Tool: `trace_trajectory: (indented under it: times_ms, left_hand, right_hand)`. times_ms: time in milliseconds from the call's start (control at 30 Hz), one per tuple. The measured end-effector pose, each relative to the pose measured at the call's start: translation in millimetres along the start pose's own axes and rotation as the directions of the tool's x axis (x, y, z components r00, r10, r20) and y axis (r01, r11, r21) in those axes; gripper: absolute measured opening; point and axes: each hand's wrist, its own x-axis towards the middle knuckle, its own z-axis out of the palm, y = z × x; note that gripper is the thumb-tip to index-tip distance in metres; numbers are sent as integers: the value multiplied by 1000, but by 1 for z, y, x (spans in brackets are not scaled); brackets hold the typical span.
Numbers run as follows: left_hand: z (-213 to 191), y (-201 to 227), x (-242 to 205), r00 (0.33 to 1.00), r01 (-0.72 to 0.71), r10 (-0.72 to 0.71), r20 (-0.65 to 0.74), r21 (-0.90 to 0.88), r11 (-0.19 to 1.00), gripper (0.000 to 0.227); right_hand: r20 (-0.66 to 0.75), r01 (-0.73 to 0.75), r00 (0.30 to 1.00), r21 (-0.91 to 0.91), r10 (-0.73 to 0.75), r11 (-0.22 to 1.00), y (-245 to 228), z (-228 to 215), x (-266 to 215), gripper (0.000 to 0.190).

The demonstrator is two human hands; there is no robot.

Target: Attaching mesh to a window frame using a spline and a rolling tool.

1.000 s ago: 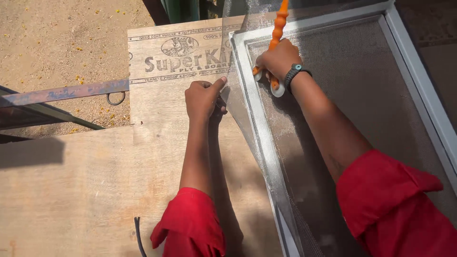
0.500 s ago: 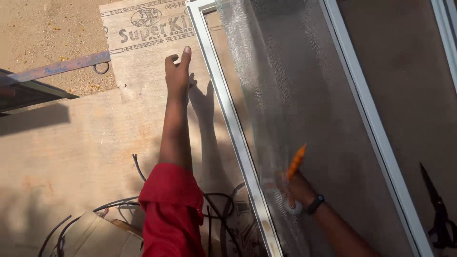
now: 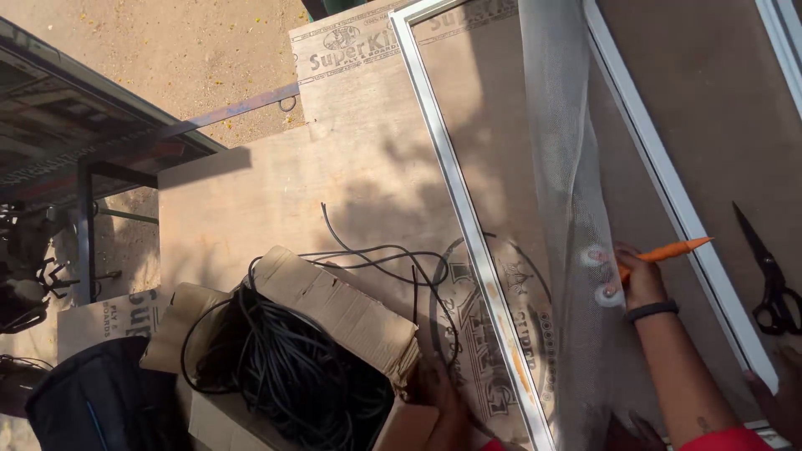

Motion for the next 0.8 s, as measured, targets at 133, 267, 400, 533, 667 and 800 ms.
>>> trace_trajectory:
  times_ms: [133, 267, 400, 533, 667, 800]
  left_hand:
    - [-23, 14, -34, 986, -33, 35, 164, -16, 999, 49]
    - [-51, 22, -50, 920, -74, 72, 385, -9, 997, 29]
    - [-166, 69, -38, 864, 274, -62, 500, -362, 891, 21]
    - [-363, 90, 15, 926, 365, -108, 361, -931, 25, 23]
    - [-547, 74, 34, 972, -175, 122, -203, -963, -206, 43]
    - [-564, 96, 57, 985, -118, 139, -104, -989, 95, 61]
  right_hand:
    - [213, -103, 971, -21, 106, 994, -32, -18, -90, 42]
    - [182, -153, 970, -38, 158, 987, -23, -54, -175, 44]
    - [135, -239, 961, -28, 240, 971, 27, -109, -217, 51]
    - [191, -374, 903, -92, 385, 923, 44, -104, -256, 58]
    - [209, -337, 909, -138, 360, 931, 67, -97, -257, 47]
    - [196, -347, 906, -166, 376, 923, 68, -100, -262, 34]
